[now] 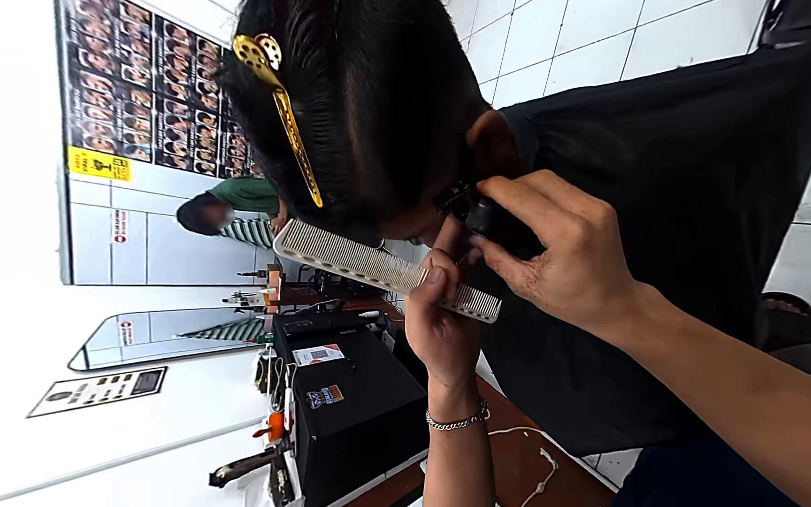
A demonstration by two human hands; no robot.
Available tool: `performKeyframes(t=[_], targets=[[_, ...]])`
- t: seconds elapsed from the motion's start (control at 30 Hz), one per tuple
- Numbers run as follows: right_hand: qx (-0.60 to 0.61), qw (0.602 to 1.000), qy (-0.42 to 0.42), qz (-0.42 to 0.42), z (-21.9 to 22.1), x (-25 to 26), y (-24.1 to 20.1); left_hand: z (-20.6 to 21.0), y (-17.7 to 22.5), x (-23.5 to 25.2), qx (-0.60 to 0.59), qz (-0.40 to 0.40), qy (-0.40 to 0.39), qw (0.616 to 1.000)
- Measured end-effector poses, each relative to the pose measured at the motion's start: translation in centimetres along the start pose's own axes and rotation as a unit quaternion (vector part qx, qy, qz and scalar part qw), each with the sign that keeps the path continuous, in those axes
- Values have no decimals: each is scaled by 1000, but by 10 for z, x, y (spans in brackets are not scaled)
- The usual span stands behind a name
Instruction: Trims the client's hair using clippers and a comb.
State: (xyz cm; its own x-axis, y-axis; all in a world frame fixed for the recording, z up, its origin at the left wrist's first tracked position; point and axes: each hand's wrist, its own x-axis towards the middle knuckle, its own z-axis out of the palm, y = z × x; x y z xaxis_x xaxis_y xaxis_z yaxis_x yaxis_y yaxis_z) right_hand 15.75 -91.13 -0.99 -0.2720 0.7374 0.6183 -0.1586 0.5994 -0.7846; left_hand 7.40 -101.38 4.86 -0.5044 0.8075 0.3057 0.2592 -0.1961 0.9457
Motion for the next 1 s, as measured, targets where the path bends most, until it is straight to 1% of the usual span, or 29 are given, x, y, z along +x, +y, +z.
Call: performKeyframes(t=[0.13, 0.33, 0.87, 1.0], targets=[[22, 1000, 6, 18, 2, 0, -1, 0, 2, 2, 6, 1, -14, 1000], [28, 999, 10, 16, 4, 2, -3, 1, 5, 4, -5, 5, -14, 1000], [-22, 1000, -4, -9, 1, 8, -7, 2, 3, 4, -23, 19, -3, 1000], [-18, 1000, -1, -9, 0, 6, -4, 3, 1, 3, -27, 14, 1, 1000]])
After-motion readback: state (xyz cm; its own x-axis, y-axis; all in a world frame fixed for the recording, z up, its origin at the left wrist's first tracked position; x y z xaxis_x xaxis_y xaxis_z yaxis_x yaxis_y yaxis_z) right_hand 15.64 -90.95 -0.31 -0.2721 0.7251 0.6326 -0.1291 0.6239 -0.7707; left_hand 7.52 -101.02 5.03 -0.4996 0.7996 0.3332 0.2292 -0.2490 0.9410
